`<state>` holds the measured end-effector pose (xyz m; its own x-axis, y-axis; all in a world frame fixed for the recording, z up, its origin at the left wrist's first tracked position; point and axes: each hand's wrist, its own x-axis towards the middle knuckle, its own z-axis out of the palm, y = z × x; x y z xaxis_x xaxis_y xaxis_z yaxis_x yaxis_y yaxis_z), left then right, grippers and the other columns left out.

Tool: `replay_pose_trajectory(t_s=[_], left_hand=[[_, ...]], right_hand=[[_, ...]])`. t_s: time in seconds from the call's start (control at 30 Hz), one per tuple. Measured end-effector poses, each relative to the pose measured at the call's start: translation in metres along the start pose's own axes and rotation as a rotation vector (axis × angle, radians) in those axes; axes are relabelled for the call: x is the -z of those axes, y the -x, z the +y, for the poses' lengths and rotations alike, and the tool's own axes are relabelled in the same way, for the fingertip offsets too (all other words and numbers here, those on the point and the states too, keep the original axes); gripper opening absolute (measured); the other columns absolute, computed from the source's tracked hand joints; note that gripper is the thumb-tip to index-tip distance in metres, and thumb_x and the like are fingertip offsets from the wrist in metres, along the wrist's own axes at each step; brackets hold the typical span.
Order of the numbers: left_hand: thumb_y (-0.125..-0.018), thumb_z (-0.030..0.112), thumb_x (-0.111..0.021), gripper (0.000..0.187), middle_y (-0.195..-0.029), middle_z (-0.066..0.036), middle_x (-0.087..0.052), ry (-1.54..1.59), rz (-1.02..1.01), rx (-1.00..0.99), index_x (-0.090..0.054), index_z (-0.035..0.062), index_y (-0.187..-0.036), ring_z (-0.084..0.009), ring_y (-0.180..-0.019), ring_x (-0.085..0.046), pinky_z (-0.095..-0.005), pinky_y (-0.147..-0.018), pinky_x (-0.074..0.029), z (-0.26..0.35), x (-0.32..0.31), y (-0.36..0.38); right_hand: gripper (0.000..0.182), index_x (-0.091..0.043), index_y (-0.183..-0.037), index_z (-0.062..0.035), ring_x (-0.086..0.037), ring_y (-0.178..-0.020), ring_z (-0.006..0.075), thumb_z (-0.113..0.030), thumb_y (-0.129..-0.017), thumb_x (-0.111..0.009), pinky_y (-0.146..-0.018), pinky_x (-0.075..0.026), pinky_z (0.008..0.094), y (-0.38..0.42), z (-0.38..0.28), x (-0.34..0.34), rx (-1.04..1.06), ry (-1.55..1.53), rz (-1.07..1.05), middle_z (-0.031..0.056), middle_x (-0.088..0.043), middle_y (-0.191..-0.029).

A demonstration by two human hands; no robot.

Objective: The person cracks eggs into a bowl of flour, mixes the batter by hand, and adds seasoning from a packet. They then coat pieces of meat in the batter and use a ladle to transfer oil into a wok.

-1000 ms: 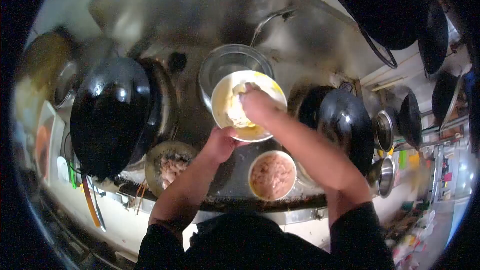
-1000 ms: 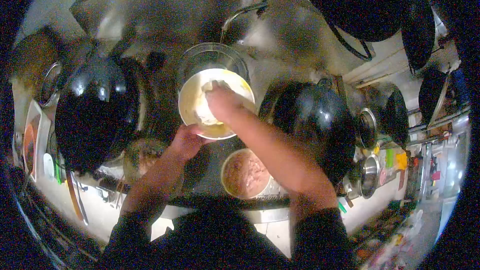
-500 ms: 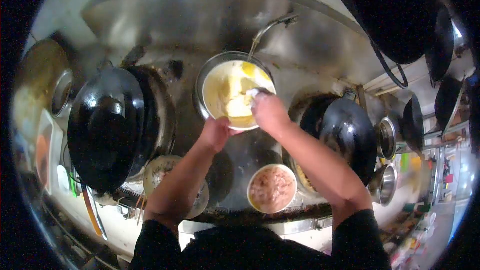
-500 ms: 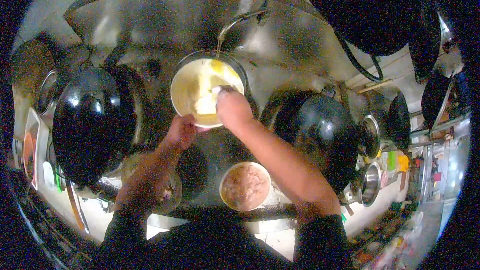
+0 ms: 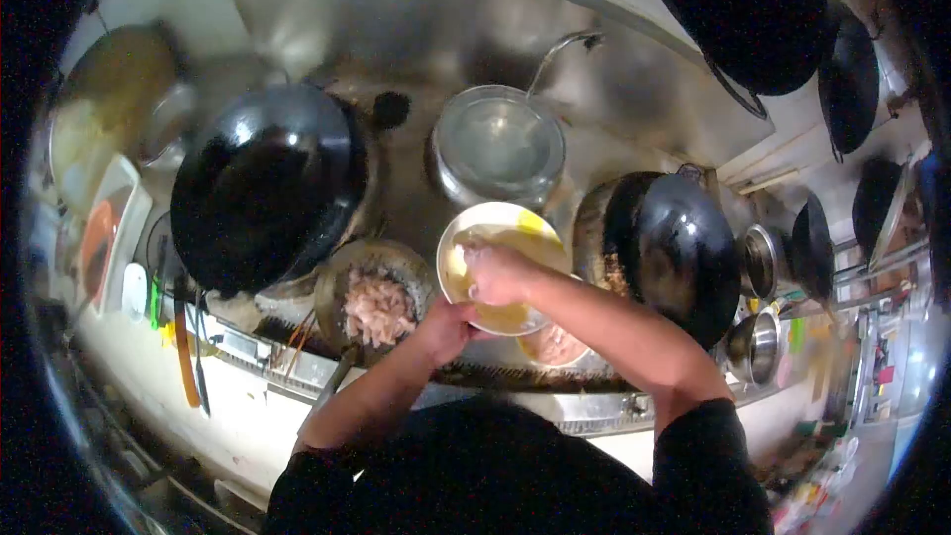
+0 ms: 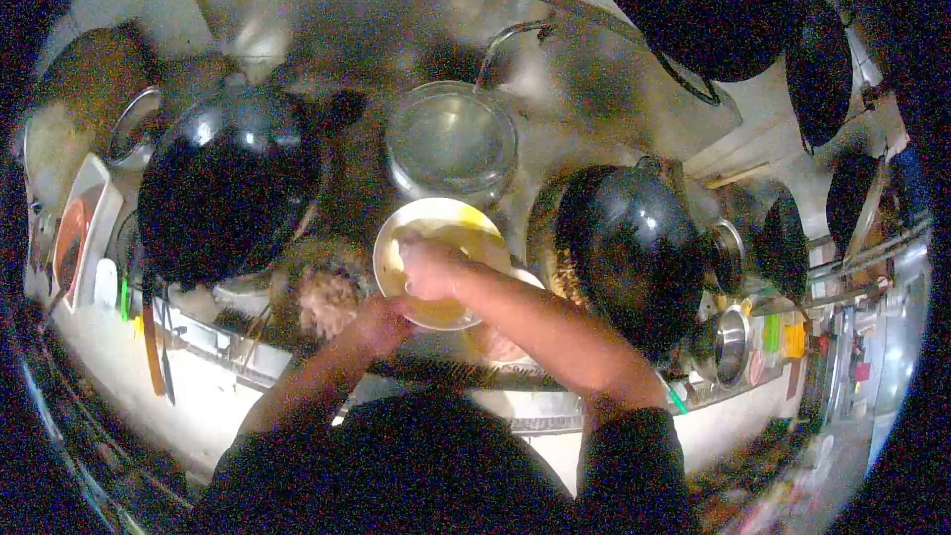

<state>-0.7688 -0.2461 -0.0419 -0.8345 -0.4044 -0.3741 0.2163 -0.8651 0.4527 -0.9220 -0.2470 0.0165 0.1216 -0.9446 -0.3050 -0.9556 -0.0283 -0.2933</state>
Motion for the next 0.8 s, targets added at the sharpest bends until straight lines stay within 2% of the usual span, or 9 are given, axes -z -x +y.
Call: replay_pose_trajectory(t_s=[0.1,0.13,0.3,0.37,0.4,0.53,0.63,0.77,0.8], left_hand=[[-0.074,0.0,-0.055,0.049,-0.112,-0.014,-0.056,-0.041,0.073,0.0,-0.042,-0.0001,-0.121,-0.0309,-0.099,-0.058,-0.0428,-0.085,-0.051,0.0,0.015,0.037],[-0.074,-0.001,-0.054,0.048,-0.11,-0.015,-0.056,-0.379,0.127,-0.004,-0.041,0.0001,-0.121,-0.0323,-0.094,-0.059,-0.0451,-0.081,-0.052,0.004,0.014,0.054],[-0.069,-0.001,-0.054,0.057,-0.111,-0.016,-0.055,-0.064,0.073,-0.068,-0.039,0.0023,-0.124,-0.0334,-0.094,-0.059,-0.0472,-0.078,-0.052,-0.009,0.032,0.113],[-0.067,0.002,-0.055,0.062,-0.114,-0.016,-0.054,-0.088,0.181,-0.032,-0.038,0.003,-0.126,-0.0342,-0.098,-0.058,-0.0489,-0.079,-0.052,-0.012,0.035,0.133],[-0.067,0.002,-0.055,0.062,-0.114,-0.016,-0.054,-0.086,0.182,-0.029,-0.038,0.003,-0.126,-0.0342,-0.098,-0.058,-0.0489,-0.079,-0.052,-0.013,0.037,0.143],[-0.064,0.007,-0.059,0.063,-0.114,-0.015,-0.056,-0.103,0.101,0.009,-0.041,0.0024,-0.125,-0.0316,-0.101,-0.058,-0.0462,-0.082,-0.051,-0.017,0.053,0.169],[-0.062,0.01,-0.063,0.064,-0.112,-0.014,-0.057,-0.116,0.01,0.023,-0.044,0.0018,-0.123,-0.0295,-0.101,-0.058,-0.0438,-0.083,-0.051,-0.026,0.07,0.172],[-0.065,0.009,-0.065,0.063,-0.111,-0.013,-0.057,-0.139,-0.018,0.023,-0.042,0.0025,-0.123,-0.0297,-0.095,-0.061,-0.0467,-0.078,-0.054,-0.021,0.074,0.181],[-0.065,0.009,-0.065,0.063,-0.111,-0.013,-0.057,-0.14,-0.019,0.017,-0.042,0.0025,-0.123,-0.0297,-0.095,-0.061,-0.0467,-0.078,-0.054,-0.021,0.074,0.182]], right_hand=[[0.053,-0.048,-0.123,0.0006,-0.057,-0.1,0.0351,-0.024,-0.077,-0.057,-0.088,-0.045,0.0396,0.028,-0.04,-0.008,0.198,0.022,-0.007,0.0225,-0.054,-0.116],[0.048,-0.05,-0.123,-0.0046,-0.057,-0.1,0.0345,-0.019,-0.078,-0.054,-0.087,-0.045,0.041,0.034,-0.054,-0.009,0.181,0.016,-0.123,0.0195,-0.053,-0.119],[0.045,-0.057,-0.118,-0.0164,-0.057,-0.101,0.0324,-0.013,-0.073,-0.052,-0.085,-0.046,0.0434,0.057,-0.071,-0.046,0.112,0.189,-0.297,0.0146,-0.054,-0.12],[0.042,-0.061,-0.112,-0.0153,-0.056,-0.103,0.031,-0.011,-0.071,-0.053,-0.087,-0.045,0.0425,0.056,-0.083,-0.045,-0.044,0.229,-0.12,0.014,-0.054,-0.12],[0.034,-0.066,-0.102,-0.0095,-0.055,-0.104,0.0308,-0.012,-0.07,-0.055,-0.09,-0.043,0.0416,0.06,-0.085,-0.042,0.063,0.322,-0.008,0.0139,-0.055,-0.117],[0.044,-0.057,-0.109,0.0036,-0.051,-0.109,0.0334,-0.016,-0.07,-0.06,-0.094,-0.041,0.038,0.03,-0.08,-0.092,0.0,0.234,0.258,0.0179,-0.054,-0.118],[0.052,-0.052,-0.116,0.0046,-0.049,-0.112,0.0338,-0.02,-0.071,-0.062,-0.095,-0.041,0.037,0.048,-0.158,-0.04,-0.205,-0.015,0.072,0.0205,-0.05,-0.123],[0.058,-0.046,-0.122,0.0038,-0.054,-0.104,0.0361,-0.019,-0.071,-0.062,-0.088,-0.044,0.0413,0.053,-0.171,-0.065,0.009,-0.047,0.077,0.0239,-0.051,-0.12],[0.055,-0.049,-0.12,0.0043,-0.049,-0.112,0.035,-0.02,-0.072,-0.061,-0.095,-0.041,0.0377,0.057,-0.174,-0.062,-0.031,-0.1,-0.043,0.023,-0.048,-0.125]])
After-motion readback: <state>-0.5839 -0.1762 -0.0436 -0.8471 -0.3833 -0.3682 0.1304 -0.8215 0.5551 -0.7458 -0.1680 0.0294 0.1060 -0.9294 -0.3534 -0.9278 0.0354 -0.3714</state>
